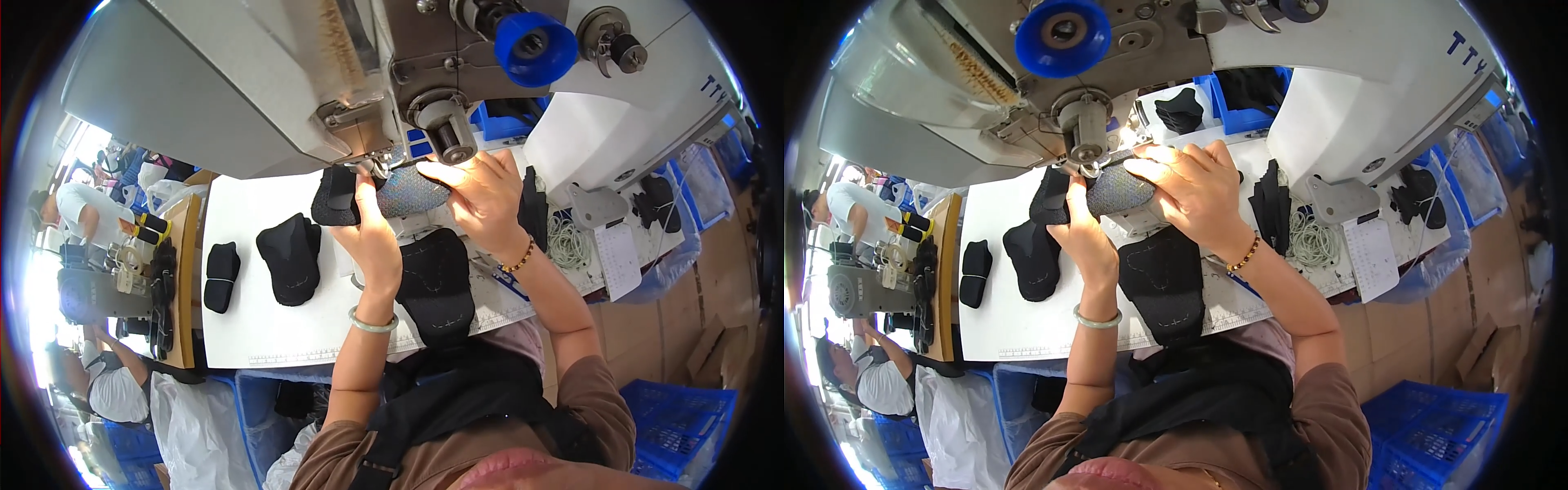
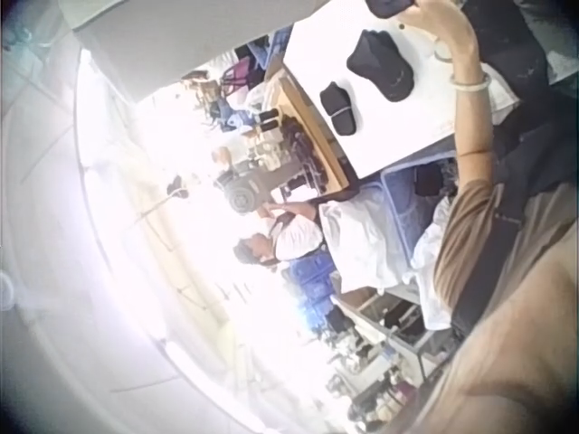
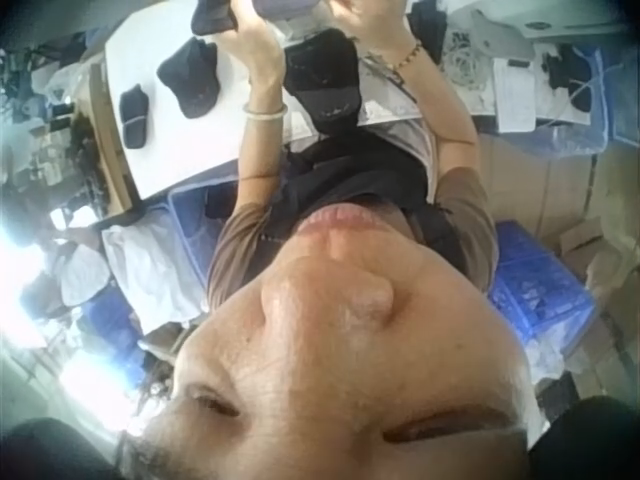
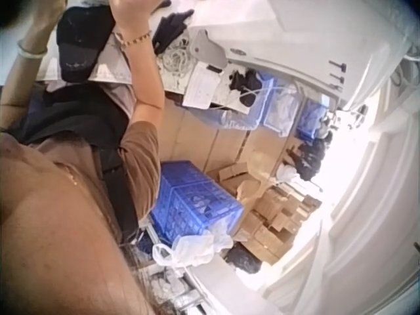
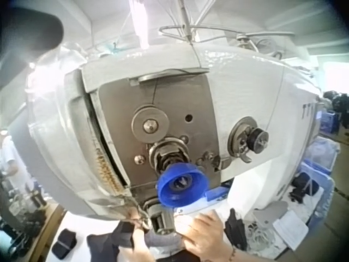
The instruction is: Stitching different components of a shoe using a sewing machine.
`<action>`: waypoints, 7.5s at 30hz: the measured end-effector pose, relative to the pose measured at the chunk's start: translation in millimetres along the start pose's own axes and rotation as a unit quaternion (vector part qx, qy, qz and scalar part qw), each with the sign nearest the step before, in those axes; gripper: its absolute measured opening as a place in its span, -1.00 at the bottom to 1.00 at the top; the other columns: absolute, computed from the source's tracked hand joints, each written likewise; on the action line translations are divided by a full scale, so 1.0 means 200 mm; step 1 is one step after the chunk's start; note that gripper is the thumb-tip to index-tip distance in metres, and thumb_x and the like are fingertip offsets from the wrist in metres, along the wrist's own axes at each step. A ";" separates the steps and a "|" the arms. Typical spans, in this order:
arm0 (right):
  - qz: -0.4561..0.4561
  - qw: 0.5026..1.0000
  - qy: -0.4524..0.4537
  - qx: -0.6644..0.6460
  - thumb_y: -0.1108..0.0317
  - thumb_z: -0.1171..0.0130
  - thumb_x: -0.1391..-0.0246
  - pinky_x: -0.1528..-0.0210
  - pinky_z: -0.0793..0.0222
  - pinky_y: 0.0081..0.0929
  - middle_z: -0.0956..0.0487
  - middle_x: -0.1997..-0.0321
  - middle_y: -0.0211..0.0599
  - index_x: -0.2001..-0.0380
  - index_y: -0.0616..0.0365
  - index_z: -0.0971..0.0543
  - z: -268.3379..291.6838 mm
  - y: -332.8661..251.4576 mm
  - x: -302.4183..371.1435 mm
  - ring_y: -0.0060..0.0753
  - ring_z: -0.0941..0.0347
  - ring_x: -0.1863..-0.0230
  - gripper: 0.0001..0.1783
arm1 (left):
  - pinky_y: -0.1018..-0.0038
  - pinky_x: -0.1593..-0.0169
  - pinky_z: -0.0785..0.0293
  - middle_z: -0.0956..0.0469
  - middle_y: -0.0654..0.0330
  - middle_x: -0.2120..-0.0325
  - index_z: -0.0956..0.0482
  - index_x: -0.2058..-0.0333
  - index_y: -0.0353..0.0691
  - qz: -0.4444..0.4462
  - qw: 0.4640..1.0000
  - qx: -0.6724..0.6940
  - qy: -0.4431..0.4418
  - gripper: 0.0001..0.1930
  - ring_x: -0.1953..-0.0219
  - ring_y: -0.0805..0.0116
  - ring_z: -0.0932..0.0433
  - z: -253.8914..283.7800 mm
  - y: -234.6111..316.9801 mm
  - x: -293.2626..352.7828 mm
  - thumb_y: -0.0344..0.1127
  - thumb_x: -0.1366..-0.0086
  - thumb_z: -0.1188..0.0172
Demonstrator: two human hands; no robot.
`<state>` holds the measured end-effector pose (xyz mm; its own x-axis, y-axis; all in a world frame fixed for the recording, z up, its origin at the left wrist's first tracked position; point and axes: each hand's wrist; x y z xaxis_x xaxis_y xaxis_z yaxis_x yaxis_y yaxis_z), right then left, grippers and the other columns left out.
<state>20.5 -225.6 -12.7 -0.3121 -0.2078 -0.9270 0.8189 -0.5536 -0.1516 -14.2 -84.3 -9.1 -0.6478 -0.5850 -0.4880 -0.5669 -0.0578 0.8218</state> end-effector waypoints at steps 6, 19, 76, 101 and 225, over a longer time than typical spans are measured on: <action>-0.062 0.998 -0.001 -0.022 0.60 -0.16 0.36 0.34 -0.13 -0.53 -0.62 0.22 -0.52 0.32 -0.02 -0.63 -0.05 0.02 -0.02 -0.53 -0.43 0.39 -0.59 | 0.58 0.25 -0.32 -0.49 0.28 0.43 -0.50 0.36 -0.40 -0.039 0.998 -0.039 0.022 -0.89 0.38 0.53 -0.39 -0.02 -0.04 0.04 -0.50 -0.27 -0.02; -0.190 0.967 0.010 -0.170 0.72 -0.09 0.22 0.37 -0.39 -0.58 -0.62 0.19 -0.33 0.36 0.23 -0.60 -0.10 0.02 -0.03 -0.41 -0.50 0.38 -0.71 | 0.37 0.15 -0.54 -0.58 0.05 0.29 -0.50 0.23 -0.40 0.430 0.843 0.260 -0.192 -0.70 0.27 0.26 -0.60 0.29 0.03 -0.28 -0.24 -0.24 -0.01; 0.137 0.972 -0.112 -0.154 0.55 -0.23 0.24 0.16 -0.30 -0.45 -0.50 0.23 -0.45 0.30 0.08 -0.46 0.08 0.02 -0.07 -0.37 -0.40 0.25 -0.67 | 0.47 0.10 -0.28 -0.55 0.26 0.34 -0.57 0.33 -0.23 -0.499 0.723 -0.399 -0.263 -0.80 0.28 0.43 -0.55 0.24 0.16 -0.09 -0.51 0.01 -0.18; 0.165 0.983 -0.084 0.000 0.47 -0.21 0.21 0.24 -0.34 -0.52 -0.53 0.27 -0.48 0.32 0.13 -0.58 0.01 -0.12 -0.05 -0.51 -0.46 0.31 -0.74 | 0.41 0.10 -0.44 -0.58 0.26 0.30 -0.61 0.31 -0.18 -0.449 0.792 -0.275 -0.310 -0.70 0.23 0.28 -0.55 0.27 0.01 -0.30 -0.57 0.11 -0.23; 0.082 0.993 -0.073 0.036 0.37 -0.23 0.13 0.06 -0.28 -0.38 -0.45 0.15 -0.45 0.16 0.05 -0.51 -0.06 -0.12 0.01 -0.45 -0.37 0.16 -0.64 | 0.38 0.24 -0.51 -0.53 -0.01 0.27 -0.50 0.21 -0.36 -0.469 0.797 -0.278 -0.259 -0.56 0.29 0.08 -0.56 0.28 -0.13 -0.27 -0.67 0.19 -0.23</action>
<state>6.1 -203.4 -14.5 -0.2487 -0.4123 -0.8765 0.8293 -0.5581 0.0272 6.8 -5.2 -20.6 -0.2771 0.3311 -0.9020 -0.7057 -0.7072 -0.0428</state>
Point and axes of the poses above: each hand's wrist, its own x-axis away from the middle knuckle, its own z-axis out of the back of the hand, y = z × x
